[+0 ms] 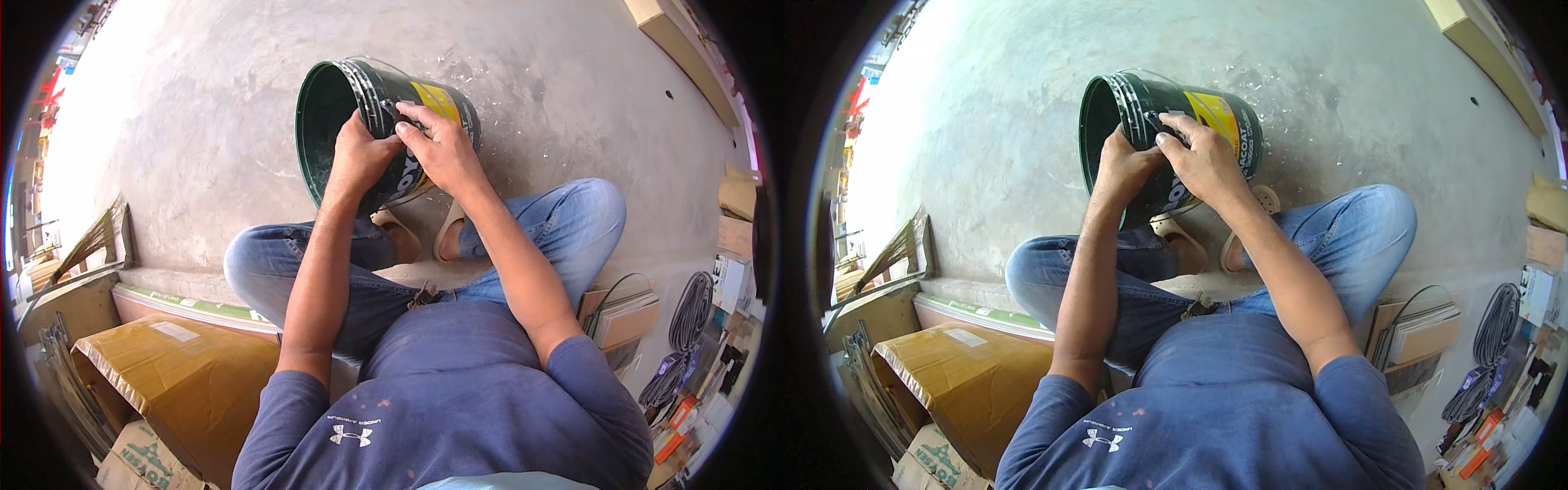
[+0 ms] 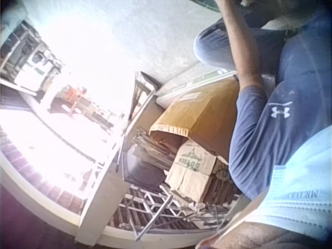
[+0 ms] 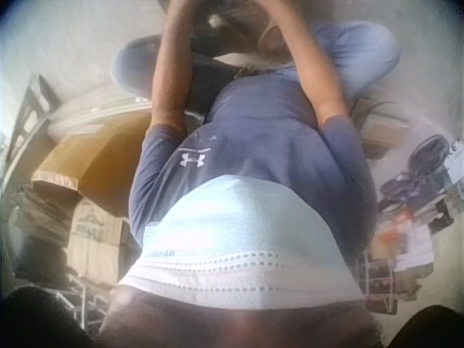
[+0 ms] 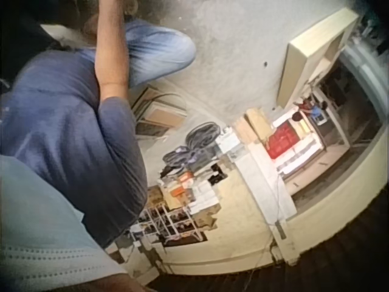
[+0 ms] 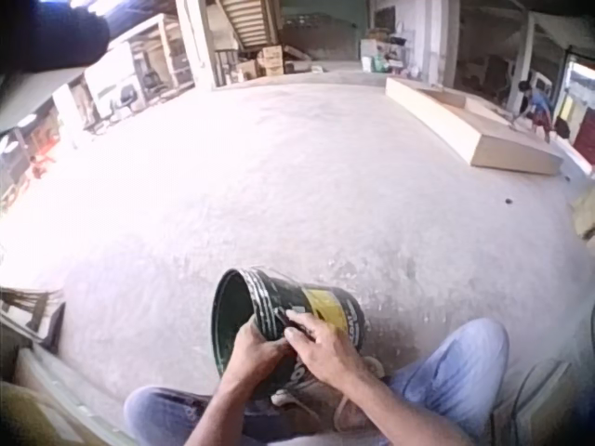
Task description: Scraping residue from the rim of a plastic bucket using a utility knife while sitting on the floor.
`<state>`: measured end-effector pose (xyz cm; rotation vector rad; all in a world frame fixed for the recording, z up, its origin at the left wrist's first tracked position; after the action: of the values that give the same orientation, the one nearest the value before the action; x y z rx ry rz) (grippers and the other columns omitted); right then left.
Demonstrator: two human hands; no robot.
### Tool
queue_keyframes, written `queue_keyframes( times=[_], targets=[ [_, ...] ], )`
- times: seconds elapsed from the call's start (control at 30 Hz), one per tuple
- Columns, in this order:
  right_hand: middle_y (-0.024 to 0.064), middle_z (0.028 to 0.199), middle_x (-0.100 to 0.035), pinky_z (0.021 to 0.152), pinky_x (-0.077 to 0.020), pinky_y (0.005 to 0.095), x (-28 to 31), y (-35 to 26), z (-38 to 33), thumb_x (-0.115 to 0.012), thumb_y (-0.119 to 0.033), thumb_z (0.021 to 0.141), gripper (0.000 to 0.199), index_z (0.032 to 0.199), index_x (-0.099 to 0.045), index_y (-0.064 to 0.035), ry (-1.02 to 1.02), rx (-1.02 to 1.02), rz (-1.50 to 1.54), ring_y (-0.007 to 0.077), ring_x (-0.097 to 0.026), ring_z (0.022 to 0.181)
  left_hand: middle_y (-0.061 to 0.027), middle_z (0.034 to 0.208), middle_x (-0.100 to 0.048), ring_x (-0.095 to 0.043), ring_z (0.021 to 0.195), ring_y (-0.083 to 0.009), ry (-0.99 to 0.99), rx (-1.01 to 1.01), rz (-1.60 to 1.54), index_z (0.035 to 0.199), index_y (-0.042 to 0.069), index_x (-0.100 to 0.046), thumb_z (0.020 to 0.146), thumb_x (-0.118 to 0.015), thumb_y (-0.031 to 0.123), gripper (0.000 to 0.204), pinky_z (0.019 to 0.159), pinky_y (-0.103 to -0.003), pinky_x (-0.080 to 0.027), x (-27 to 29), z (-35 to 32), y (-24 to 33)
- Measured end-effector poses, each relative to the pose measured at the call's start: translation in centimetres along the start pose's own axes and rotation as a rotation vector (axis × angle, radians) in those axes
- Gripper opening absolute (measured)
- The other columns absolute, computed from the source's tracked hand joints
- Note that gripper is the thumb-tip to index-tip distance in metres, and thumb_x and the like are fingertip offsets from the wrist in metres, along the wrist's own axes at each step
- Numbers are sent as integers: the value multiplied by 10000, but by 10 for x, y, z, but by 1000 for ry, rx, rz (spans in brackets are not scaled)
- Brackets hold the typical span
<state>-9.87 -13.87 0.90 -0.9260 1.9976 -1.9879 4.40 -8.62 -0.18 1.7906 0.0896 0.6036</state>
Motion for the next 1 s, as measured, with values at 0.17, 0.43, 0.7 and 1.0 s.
queue_keyframes(
  times=[0.17, 0.43, 0.7, 1.0],
  targets=[
    [250, 1318, -685, 1057, -516, 420, 4, 0, -22, -650, -260, 999, 427, 1361, -664, -34, 66, 84, -56, 383, -669, 1233, -154, 1000, -783, -764, 921, -225, -9, -23, 21, 1130, -10, -691, 782, -821, 151, 406, 830, -363, -586, -3, 0, -5],
    [234, 1321, -691, 1048, -525, 416, 7, 0, -1, -655, -265, 989, 414, 1338, -685, -44, -12, 2, -110, 377, -674, 1227, -150, 989, -785, -768, 908, -225, 17, -14, 31, 1131, -6, -695, 784, -809, 126, 388, 822, -360, -590, 0, 4, -2],
    [245, 1320, -688, 1057, -520, 419, -3, 1, -13, -645, -276, 1001, 432, 1347, -669, -19, 29, 42, -53, 382, -670, 1233, -143, 1001, -788, -764, 927, -207, 14, 31, 0, 1129, -1, -701, 780, -827, 145, 398, 833, -357, -589, 1, 2, -12],
    [251, 1290, -700, 1057, -519, 422, 3, -7, 9, -640, -262, 998, 431, 1356, -665, -22, 23, 65, -72, 391, -672, 1226, -155, 1021, -785, -765, 976, -225, 0, 18, 41, 1135, 8, -701, 781, -812, 146, 395, 872, -378, -585, -5, -1, -4]
  ],
)
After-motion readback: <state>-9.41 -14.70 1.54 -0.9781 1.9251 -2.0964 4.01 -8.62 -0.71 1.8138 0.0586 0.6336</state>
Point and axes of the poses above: each hand's wrist, its own z-axis towards the middle knuckle, its own x-axis out of the back of the hand, y = z × x, the point moved 9 cm from there along z, towards the middle knuckle
